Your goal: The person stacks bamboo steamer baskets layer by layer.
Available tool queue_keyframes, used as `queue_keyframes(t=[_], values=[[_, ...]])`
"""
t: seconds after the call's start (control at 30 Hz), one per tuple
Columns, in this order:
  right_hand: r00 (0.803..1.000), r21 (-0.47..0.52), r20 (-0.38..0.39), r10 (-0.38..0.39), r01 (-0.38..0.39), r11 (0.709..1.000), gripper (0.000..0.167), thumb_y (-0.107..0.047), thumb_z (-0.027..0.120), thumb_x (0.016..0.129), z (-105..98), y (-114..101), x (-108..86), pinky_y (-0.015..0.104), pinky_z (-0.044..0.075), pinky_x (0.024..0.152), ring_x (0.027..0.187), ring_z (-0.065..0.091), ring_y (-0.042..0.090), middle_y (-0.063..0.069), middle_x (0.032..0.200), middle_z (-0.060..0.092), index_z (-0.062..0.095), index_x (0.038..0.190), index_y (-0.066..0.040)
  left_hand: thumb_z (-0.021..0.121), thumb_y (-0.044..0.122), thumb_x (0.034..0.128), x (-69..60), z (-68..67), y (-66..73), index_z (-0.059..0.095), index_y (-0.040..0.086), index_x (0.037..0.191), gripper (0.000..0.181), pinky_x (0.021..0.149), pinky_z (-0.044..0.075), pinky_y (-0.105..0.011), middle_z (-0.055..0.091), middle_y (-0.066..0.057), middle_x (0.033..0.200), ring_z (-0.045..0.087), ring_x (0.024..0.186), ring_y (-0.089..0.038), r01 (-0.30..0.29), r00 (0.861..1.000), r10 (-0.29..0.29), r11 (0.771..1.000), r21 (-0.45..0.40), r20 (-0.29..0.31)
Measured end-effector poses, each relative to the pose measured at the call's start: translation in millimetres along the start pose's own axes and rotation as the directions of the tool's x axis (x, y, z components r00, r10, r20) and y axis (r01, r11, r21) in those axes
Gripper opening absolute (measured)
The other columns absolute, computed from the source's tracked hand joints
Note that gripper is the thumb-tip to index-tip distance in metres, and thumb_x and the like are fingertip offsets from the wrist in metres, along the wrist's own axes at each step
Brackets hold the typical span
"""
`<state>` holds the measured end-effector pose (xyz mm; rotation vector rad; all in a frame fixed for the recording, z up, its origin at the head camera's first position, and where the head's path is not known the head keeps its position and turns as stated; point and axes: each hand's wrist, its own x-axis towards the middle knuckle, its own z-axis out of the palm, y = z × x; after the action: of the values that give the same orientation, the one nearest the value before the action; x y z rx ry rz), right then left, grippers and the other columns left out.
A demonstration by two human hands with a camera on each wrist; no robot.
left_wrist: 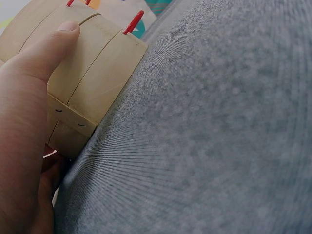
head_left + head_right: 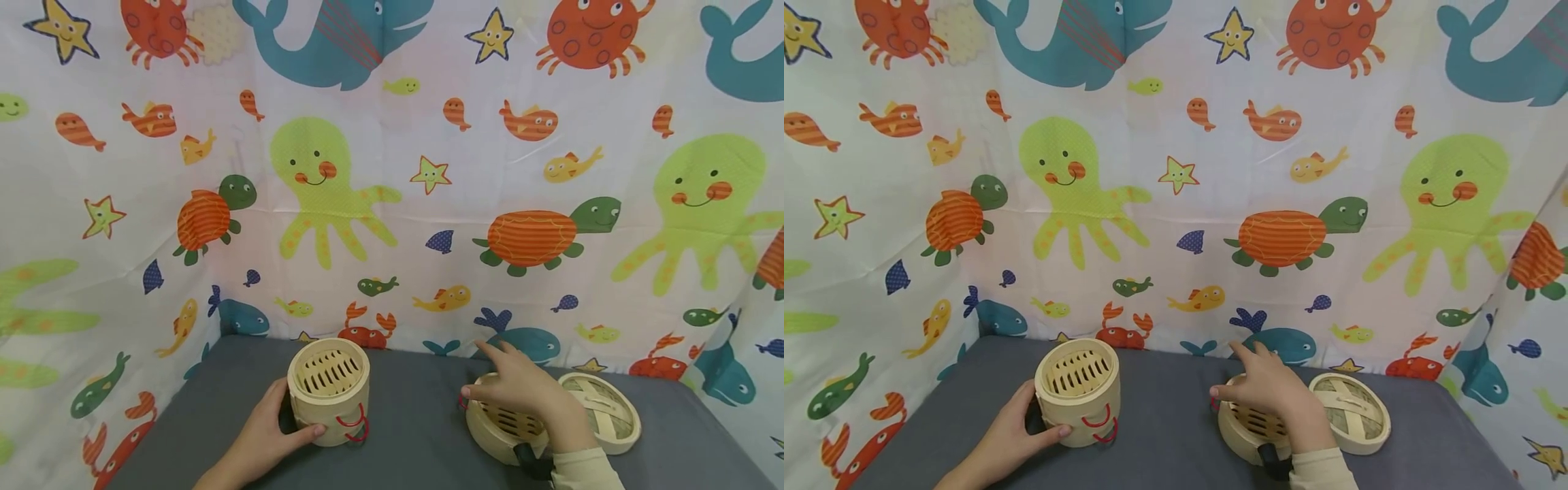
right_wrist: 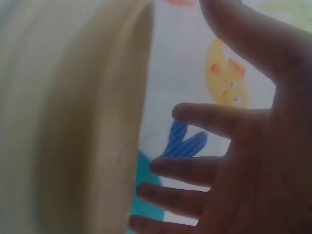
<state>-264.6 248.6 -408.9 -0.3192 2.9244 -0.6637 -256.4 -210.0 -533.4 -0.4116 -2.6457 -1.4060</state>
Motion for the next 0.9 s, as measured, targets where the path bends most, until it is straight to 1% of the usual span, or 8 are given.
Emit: queue_keyframes(t=[0.13,0.23,0.33,0.5,0.6,0.67,0.77,0.9], values=[[1.0,0.059,0.018,-0.017,0.016,0.998,0.105,-0.066,0.08,0.092,3,12,-2.7,0.084,0.038,0.108,0.15,0.03,0.067,0.04,0.165,0.035,0.041,0.167,-0.003,0.092,0.057,0.0856,-0.5,0.6,0.8,0.042,0.015,0.163,0.101,0.116,0.043,-0.066,0.053,-0.01,0.154,0.051,0.144,-0.034,0.005,1.0,-0.005,1.0,-0.006,0.002],[0.999,0.104,0.03,-0.034,0.031,0.994,0.1,-0.061,0.08,0.095,4,17,-6.7,0.083,0.037,0.109,0.152,0.028,0.065,0.036,0.166,0.037,0.042,0.167,-0.003,0.092,0.057,0.0857,-0.7,0.2,2.5,0.042,0.015,0.163,0.102,0.117,0.042,-0.067,0.051,-0.012,0.155,0.05,0.146,-0.036,0.014,1.0,-0.014,1.0,-0.003,0.002],[0.999,0.143,0.041,-0.032,0.025,0.989,0.098,-0.06,0.08,0.095,5,22,-11.6,0.081,0.036,0.111,0.154,0.028,0.063,0.031,0.167,0.04,0.042,0.167,-0.005,0.091,0.058,0.0859,-0.8,-0.4,3.9,0.041,0.015,0.163,0.102,0.117,0.041,-0.068,0.05,-0.013,0.156,0.049,0.147,-0.037,0.026,1.0,-0.026,1.0,-0.003,0.009],[0.997,0.201,0.069,-0.031,0.016,0.98,0.1,-0.054,0.087,0.092,5,31,-19.9,0.079,0.039,0.111,0.152,0.037,0.058,0.027,0.165,0.046,0.043,0.166,-0.002,0.091,0.059,0.0861,-0.8,-1.4,2.8,0.04,0.015,0.164,0.103,0.118,0.04,-0.068,0.049,-0.015,0.158,0.047,0.148,-0.038,0.035,0.999,-0.035,0.999,0.001,0.023],[0.994,0.236,0.097,-0.053,0.029,0.971,0.102,-0.048,0.092,0.088,4,37,-24.2,0.077,0.041,0.111,0.15,0.042,0.055,0.026,0.164,0.048,0.044,0.164,0.0,0.091,0.06,0.0859,-0.6,-1.9,2.1,0.04,0.015,0.164,0.104,0.118,0.041,-0.067,0.049,-0.015,0.158,0.047,0.148,-0.038,0.03,0.999,-0.03,0.999,0.012,0.022],[0.991,0.27,0.114,-0.069,0.036,0.962,0.103,-0.045,0.094,0.086,4,41,-27.1,0.076,0.039,0.113,0.152,0.041,0.053,0.025,0.165,0.046,0.044,0.165,0.0,0.091,0.06,0.0857,-0.3,-2.2,2.2,0.04,0.015,0.164,0.104,0.118,0.041,-0.067,0.049,-0.014,0.158,0.047,0.148,-0.038,0.027,0.999,-0.028,1.0,0.012,0.023],[0.987,0.301,0.128,-0.101,0.058,0.952,0.11,-0.039,0.098,0.083,2,47,-31.4,0.077,0.036,0.114,0.153,0.035,0.056,0.029,0.167,0.04,0.039,0.167,0.0,0.091,0.059,0.0858,0.0,-2.0,3.0,0.04,0.015,0.164,0.103,0.118,0.041,-0.066,0.049,-0.014,0.157,0.047,0.148,-0.037,0.026,0.999,-0.026,1.0,0.007,0.024],[0.986,0.321,0.146,-0.085,0.034,0.947,0.119,-0.032,0.101,0.078,1,52,-38.1,0.079,0.035,0.113,0.153,0.031,0.059,0.034,0.168,0.034,0.033,0.169,0.001,0.091,0.059,0.0862,0.3,-0.9,4.2,0.041,0.015,0.163,0.102,0.117,0.041,-0.066,0.05,-0.014,0.156,0.048,0.147,-0.037,0.019,0.999,-0.02,1.0,0.008,0.026]])
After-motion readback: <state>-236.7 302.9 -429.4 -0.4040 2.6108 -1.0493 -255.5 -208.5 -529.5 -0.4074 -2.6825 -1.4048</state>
